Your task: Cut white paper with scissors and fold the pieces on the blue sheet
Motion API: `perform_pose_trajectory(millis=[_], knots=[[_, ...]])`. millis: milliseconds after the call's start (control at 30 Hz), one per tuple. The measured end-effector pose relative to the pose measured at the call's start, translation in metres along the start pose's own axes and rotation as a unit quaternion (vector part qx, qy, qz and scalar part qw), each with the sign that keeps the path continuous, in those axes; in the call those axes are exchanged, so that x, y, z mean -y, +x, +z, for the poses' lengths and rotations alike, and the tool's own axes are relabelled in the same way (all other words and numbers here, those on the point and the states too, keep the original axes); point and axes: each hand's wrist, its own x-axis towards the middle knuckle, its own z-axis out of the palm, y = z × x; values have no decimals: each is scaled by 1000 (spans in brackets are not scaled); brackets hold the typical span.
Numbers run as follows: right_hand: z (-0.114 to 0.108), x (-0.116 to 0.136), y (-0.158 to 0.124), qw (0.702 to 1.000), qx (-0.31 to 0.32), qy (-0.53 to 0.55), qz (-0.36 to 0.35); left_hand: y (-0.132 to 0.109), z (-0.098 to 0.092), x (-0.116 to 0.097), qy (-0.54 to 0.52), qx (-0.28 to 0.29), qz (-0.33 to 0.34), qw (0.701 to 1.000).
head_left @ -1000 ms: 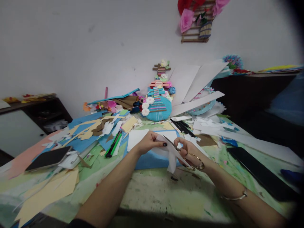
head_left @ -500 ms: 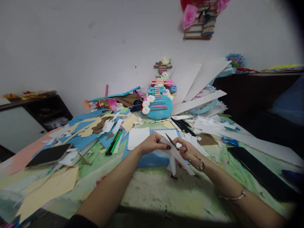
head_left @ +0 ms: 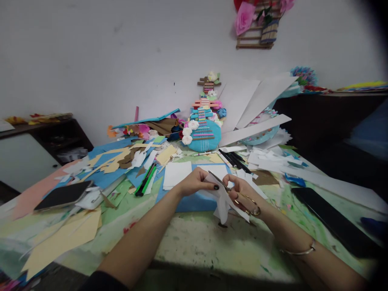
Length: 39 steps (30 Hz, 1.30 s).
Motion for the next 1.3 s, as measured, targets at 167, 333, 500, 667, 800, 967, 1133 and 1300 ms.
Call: perform_pose_trajectory(millis=[167, 333, 500, 667, 800, 967, 1133, 1300], knots=[[0, 2, 0, 1000, -27, -3, -5, 0, 1, 1, -5, 8, -6, 1000], [-2, 9, -4, 999, -50, -15, 16, 1, 1, 2, -30, -18, -1, 999], [-12, 10, -3, 995, -99, -3, -4, 4, -3, 1, -24, -38, -7, 999], [-38, 13, 1, 957, -284, -57, -30, 10, -17, 11, -9, -67, -23, 997], [-63, 8, 4, 865, -397, -299, 73, 9, -33, 11, 0, -116, -6, 993], [-84, -10, 5, 774, -347, -510, 144, 0, -69, -15, 164, -94, -87, 978], [-89, -17, 7, 766, -330, -526, 167, 13, -120, -26, 392, -37, -170, 903], [-85, -12, 8, 762, -310, -539, 181, 43, -151, -19, 490, -4, -197, 849]])
